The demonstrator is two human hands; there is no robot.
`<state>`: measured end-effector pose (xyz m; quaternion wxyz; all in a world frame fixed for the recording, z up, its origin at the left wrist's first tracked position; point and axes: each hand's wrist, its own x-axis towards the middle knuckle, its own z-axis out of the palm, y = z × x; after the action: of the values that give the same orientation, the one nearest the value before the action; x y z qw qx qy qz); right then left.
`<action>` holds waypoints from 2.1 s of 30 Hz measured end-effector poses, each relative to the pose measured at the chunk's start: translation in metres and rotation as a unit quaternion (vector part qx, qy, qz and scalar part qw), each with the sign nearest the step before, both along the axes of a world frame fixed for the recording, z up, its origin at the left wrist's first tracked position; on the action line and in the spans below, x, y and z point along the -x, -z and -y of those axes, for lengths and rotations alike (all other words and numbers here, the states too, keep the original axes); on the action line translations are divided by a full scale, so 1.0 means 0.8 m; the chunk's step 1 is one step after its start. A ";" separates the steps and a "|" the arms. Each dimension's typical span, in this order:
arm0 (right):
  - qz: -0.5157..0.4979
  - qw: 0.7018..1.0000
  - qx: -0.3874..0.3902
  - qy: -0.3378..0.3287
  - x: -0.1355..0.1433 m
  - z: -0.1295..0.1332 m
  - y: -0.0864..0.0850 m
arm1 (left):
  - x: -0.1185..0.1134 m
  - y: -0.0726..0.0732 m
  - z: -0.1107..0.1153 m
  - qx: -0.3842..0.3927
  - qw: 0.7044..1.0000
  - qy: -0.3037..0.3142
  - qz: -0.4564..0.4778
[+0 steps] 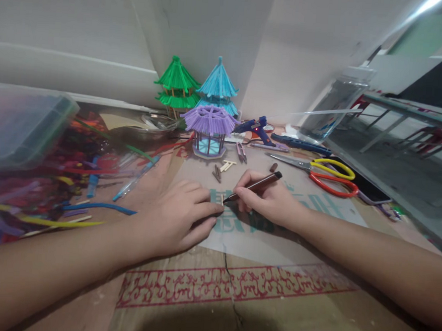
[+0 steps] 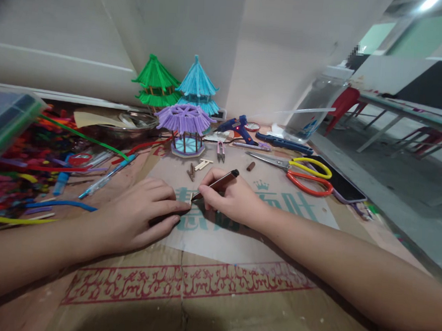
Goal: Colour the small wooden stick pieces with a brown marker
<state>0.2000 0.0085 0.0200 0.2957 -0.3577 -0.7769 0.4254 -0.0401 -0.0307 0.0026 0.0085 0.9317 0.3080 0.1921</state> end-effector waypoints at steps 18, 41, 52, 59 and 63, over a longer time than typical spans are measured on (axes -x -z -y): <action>-0.004 1.000 -0.008 0.010 -0.001 -0.001 0.002 | 0.001 0.001 0.000 0.004 1.000 -0.002 0.000; -0.001 1.000 0.005 -0.015 -0.002 0.001 -0.002 | 0.001 0.001 -0.001 0.009 1.000 -0.001 0.000; -0.004 1.000 -0.021 0.019 0.002 -0.004 0.003 | 0.000 0.000 0.000 0.011 1.000 0.000 -0.006; -0.009 0.999 -0.021 0.029 0.002 -0.005 0.003 | 0.001 0.002 -0.001 0.013 1.000 0.000 -0.009; -0.007 1.000 -0.006 0.012 0.000 -0.003 0.002 | 0.001 0.001 0.000 0.015 1.000 -0.001 -0.014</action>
<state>0.1999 0.0112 0.0182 0.3086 -0.3622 -0.7732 0.4192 -0.0410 -0.0306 0.0016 0.0176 0.9338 0.3117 0.1746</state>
